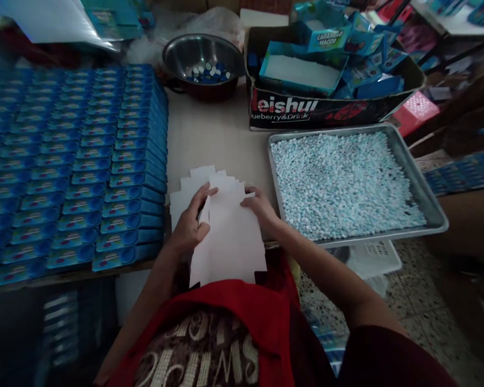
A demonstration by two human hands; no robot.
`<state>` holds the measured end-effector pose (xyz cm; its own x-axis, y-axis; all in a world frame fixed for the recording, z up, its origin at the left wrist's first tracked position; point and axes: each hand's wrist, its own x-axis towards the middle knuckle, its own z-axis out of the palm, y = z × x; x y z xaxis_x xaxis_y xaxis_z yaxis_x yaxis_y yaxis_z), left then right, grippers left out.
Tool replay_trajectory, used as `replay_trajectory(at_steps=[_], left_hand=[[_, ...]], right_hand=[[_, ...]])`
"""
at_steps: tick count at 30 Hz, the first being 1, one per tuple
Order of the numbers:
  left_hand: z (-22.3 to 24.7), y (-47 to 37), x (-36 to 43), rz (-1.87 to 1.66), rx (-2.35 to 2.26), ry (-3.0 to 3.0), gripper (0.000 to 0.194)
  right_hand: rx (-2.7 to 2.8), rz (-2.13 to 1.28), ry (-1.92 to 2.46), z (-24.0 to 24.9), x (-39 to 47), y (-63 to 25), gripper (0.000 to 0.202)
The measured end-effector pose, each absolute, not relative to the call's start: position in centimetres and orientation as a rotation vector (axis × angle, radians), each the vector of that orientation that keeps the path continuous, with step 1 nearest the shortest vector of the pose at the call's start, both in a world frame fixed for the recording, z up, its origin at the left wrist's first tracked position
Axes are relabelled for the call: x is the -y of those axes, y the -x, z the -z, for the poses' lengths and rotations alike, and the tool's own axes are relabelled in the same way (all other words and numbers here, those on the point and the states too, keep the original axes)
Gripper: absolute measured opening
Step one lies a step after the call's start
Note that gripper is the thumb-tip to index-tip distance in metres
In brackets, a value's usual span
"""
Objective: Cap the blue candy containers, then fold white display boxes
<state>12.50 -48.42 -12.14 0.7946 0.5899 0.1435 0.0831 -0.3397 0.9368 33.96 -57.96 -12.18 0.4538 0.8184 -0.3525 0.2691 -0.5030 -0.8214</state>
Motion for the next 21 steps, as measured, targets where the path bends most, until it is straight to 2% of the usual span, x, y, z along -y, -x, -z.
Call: replay_trajectory(at_steps=[3, 8, 15, 21], left_hand=[[13.9, -13.2, 47.2, -0.556, -0.525, -1.651, 0.101], [14.7, -14.1, 48.2, -0.575, -0.697, -1.500, 0.075], [13.3, -12.8, 48.8, -0.582, -0.723, -1.683, 0.079], [13.6, -13.8, 50.2, -0.788, -0.820, -1.287, 0.053]], right_hand=[[0.935, -0.929, 2.049, 12.1, 58.2, -33.3, 0.052], [1.490, -0.544, 2.246, 11.4, 59.3, -32.5, 0.045], [1.469, -0.654, 2.215, 10.5, 59.3, -33.8, 0.034], [1.741, -0.549, 2.386, 9.4, 56.9, -31.6, 0.036]])
